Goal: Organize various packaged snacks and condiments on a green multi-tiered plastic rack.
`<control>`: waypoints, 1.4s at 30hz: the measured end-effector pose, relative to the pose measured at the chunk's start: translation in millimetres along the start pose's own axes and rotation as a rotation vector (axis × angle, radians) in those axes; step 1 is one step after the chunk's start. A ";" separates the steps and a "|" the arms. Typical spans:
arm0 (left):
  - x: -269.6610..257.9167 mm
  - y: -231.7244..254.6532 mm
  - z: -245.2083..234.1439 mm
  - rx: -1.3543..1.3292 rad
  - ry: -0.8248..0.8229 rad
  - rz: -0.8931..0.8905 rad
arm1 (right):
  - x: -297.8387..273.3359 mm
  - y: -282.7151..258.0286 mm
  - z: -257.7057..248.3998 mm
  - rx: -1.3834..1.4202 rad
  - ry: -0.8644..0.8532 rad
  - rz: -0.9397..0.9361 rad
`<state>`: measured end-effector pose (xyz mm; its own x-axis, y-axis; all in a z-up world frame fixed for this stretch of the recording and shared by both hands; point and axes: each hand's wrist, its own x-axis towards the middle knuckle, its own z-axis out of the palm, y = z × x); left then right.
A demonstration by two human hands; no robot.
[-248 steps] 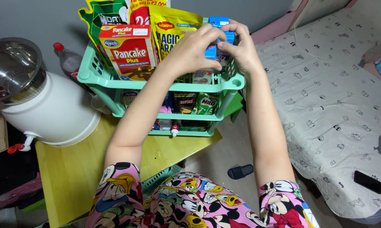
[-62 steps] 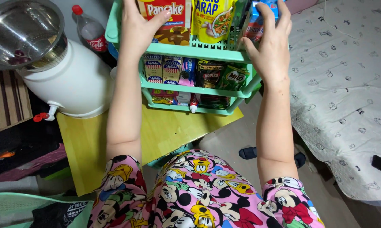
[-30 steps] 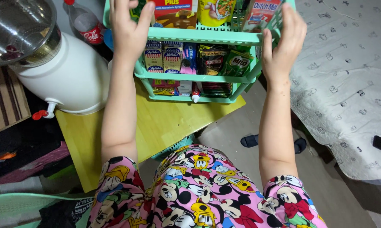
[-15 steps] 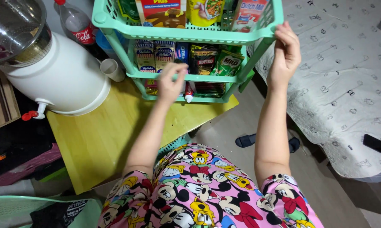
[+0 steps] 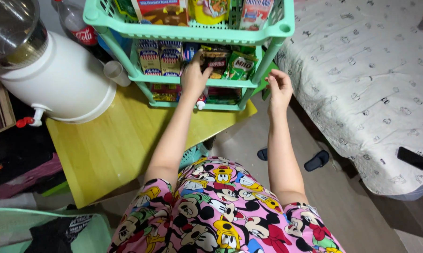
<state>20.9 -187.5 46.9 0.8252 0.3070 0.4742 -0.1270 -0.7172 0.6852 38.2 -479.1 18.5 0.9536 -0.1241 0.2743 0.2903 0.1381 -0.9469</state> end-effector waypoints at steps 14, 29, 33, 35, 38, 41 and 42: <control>-2.0 -25.8 21.6 0.157 -0.108 0.011 | 3.4 1.7 22.7 -0.036 -0.106 -0.021; -12.1 31.1 66.8 -0.003 -0.170 -0.052 | 10.7 16.7 14.9 -0.097 -0.171 -0.033; -7.9 29.3 68.1 0.074 -0.243 -0.150 | 9.9 14.7 15.7 -0.102 -0.178 -0.027; -9.3 28.3 65.6 0.039 -0.204 -0.083 | 9.6 17.3 15.5 -0.100 -0.171 -0.025; -11.6 24.9 60.5 -0.034 -0.185 0.000 | 8.1 16.6 15.9 -0.096 -0.166 -0.014; -10.6 26.3 49.6 -0.106 -0.280 -0.028 | 5.2 9.1 18.4 -0.087 -0.156 0.029; -10.2 28.0 45.5 -0.139 -0.356 -0.075 | 3.6 5.8 19.0 -0.083 -0.145 0.064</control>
<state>33.9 -239.1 36.0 0.9712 0.1016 0.2154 -0.1124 -0.6019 0.7907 44.8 -460.1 17.1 0.9732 0.0265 0.2283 0.2265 0.0592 -0.9722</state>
